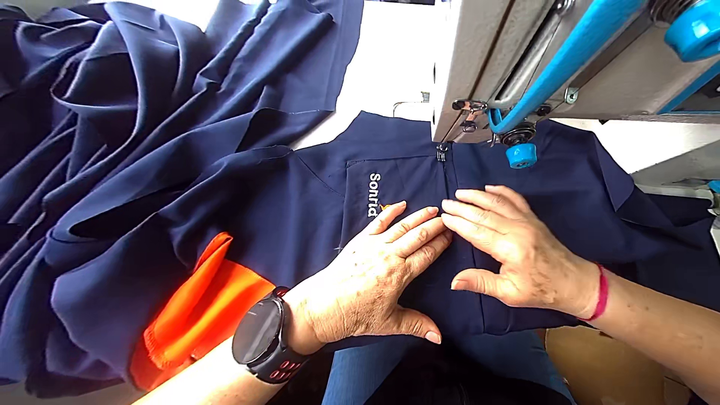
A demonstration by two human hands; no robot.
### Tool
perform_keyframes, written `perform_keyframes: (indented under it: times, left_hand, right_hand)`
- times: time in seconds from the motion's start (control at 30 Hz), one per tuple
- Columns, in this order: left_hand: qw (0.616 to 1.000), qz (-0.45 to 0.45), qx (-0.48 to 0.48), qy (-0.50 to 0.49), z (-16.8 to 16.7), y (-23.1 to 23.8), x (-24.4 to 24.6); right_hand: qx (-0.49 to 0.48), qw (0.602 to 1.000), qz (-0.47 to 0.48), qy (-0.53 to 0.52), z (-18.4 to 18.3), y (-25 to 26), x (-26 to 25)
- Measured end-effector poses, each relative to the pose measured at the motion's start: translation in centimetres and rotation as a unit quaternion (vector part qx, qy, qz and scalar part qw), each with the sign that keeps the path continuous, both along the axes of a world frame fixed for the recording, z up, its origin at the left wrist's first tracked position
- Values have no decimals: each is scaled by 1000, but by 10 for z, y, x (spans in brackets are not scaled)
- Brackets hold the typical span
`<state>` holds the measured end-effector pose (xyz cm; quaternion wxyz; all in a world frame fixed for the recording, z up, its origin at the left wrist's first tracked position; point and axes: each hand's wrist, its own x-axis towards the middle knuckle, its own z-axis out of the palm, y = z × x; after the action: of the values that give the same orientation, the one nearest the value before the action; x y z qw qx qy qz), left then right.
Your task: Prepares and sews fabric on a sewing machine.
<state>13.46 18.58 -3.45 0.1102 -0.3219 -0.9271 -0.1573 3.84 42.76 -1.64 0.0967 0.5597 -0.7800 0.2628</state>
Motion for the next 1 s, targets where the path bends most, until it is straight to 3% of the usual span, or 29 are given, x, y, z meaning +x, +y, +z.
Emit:
perform_keyframes:
  times: [0.3,0.5,0.6,0.67,0.8,1.0]
  left_hand:
    - [1000,5,-14,-4,3,-3,4]
    - [991,24,118,-62,38,-76,23]
    - [978,41,180,-97,37,-104,42]
    - [981,41,153,-108,30,-108,50]
    - [995,52,0,-81,18,-112,52]
    - [996,57,-6,-62,21,-110,49]
  right_hand:
    - [18,1000,9,22,-20,11,10]
    - [39,999,14,27,-21,14,8]
    - [37,999,16,24,-21,15,7]
    - [39,999,14,25,-21,15,5]
    - [40,999,11,22,-23,17,4]
    - [52,998,-3,26,-23,20,4]
